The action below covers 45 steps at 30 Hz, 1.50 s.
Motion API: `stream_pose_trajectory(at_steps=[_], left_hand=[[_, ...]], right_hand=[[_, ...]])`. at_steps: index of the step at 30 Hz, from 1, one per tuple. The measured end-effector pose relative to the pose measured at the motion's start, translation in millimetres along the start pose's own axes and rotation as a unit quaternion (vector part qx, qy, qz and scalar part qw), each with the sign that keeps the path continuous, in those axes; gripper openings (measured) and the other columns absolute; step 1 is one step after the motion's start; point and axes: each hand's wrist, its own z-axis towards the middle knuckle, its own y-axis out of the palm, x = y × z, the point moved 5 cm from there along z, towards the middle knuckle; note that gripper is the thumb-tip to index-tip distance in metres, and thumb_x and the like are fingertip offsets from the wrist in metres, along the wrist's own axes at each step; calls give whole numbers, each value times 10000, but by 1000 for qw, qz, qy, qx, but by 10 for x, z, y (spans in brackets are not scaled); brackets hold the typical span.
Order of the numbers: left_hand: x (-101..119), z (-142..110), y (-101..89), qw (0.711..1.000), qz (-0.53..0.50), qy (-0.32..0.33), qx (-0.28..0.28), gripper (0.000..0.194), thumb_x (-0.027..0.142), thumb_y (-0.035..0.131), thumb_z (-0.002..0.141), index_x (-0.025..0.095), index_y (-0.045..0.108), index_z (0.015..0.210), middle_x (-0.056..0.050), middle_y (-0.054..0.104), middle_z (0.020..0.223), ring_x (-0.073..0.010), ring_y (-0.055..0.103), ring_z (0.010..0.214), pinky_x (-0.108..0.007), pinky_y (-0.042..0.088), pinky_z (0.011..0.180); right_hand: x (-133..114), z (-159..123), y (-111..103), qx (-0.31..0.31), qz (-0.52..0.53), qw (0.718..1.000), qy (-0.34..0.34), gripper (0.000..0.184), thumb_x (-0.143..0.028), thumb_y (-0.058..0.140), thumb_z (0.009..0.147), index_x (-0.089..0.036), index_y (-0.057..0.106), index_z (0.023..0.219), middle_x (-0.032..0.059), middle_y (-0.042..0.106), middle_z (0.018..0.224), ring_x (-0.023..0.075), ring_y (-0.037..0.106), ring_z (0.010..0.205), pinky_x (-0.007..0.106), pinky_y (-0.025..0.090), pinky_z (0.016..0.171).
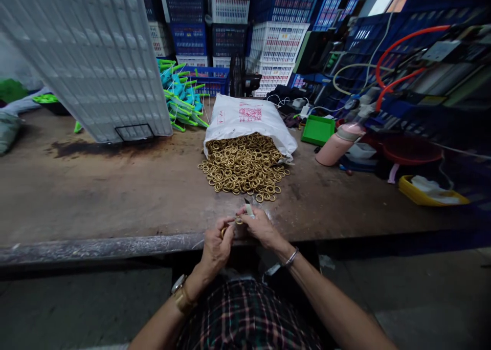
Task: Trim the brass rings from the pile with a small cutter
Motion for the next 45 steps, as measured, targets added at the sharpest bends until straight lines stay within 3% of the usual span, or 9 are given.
stream_pose_trajectory(at_steps=[3,6,11,21,32,34,36,40,45], left_hand=[[4,-9,25,997,45,50,-33,208,272,581,745,199,638,932,-40,626,762,-150,555,692,-238,411,668],[-24,1,28,998,35,28,-33,157,284,536,772,181,612,862,-23,610,713,-126,523,610,-223,398,607],[-24,14,36,998,-17,-49,-29,166,320,515,766,160,521,726,38,476,555,-78,415,466,-185,340,466],[-78,-50,75,984,-62,-152,-72,332,488,549,732,165,495,785,34,497,596,-58,422,437,-158,286,395],[-74,-48,128,955,-212,-183,-100,313,444,591,734,154,496,801,36,486,611,-42,419,450,-152,253,393],[-61,-32,129,957,-211,-183,-81,326,458,594,728,154,495,796,38,483,611,-42,421,451,-152,254,393],[-54,-13,116,963,-198,-177,-51,351,483,595,717,157,493,796,41,484,604,-44,423,448,-152,256,391],[-52,21,79,976,-151,-154,-18,371,509,579,717,157,493,796,37,496,603,-50,439,454,-152,284,398],[-71,30,29,983,-106,-150,2,383,522,577,703,157,500,789,36,506,592,-57,451,450,-158,298,395]], right_hand=[[1,-86,134,-47,128,989,60,217,-374,528,682,-184,482,776,-102,372,496,30,211,335,174,139,336],[-37,-152,204,-61,168,981,68,263,-412,556,667,-183,463,758,-87,433,531,21,223,328,170,148,323],[-56,-155,195,-35,67,997,14,251,-415,544,713,-167,505,722,-80,422,506,30,279,359,172,212,364],[-74,-65,85,-2,-43,998,-38,162,-304,495,713,-158,528,651,-52,447,554,70,373,511,173,283,462],[-125,-69,45,-9,-76,995,-72,181,-270,419,764,-173,492,630,-44,465,556,82,399,508,187,310,501],[-150,-88,-3,34,-158,981,-103,198,-263,386,794,-179,486,646,-33,471,559,94,411,517,200,304,515],[-167,-126,-19,62,-272,949,-145,187,-233,367,811,-182,508,699,-15,506,586,109,434,540,217,290,532],[-103,-199,82,11,-434,880,-195,169,-141,404,764,-189,551,832,14,596,685,126,489,585,236,263,552],[-64,-215,143,-16,-467,862,-196,231,-115,403,737,-177,560,894,32,626,730,136,519,612,242,255,555]])
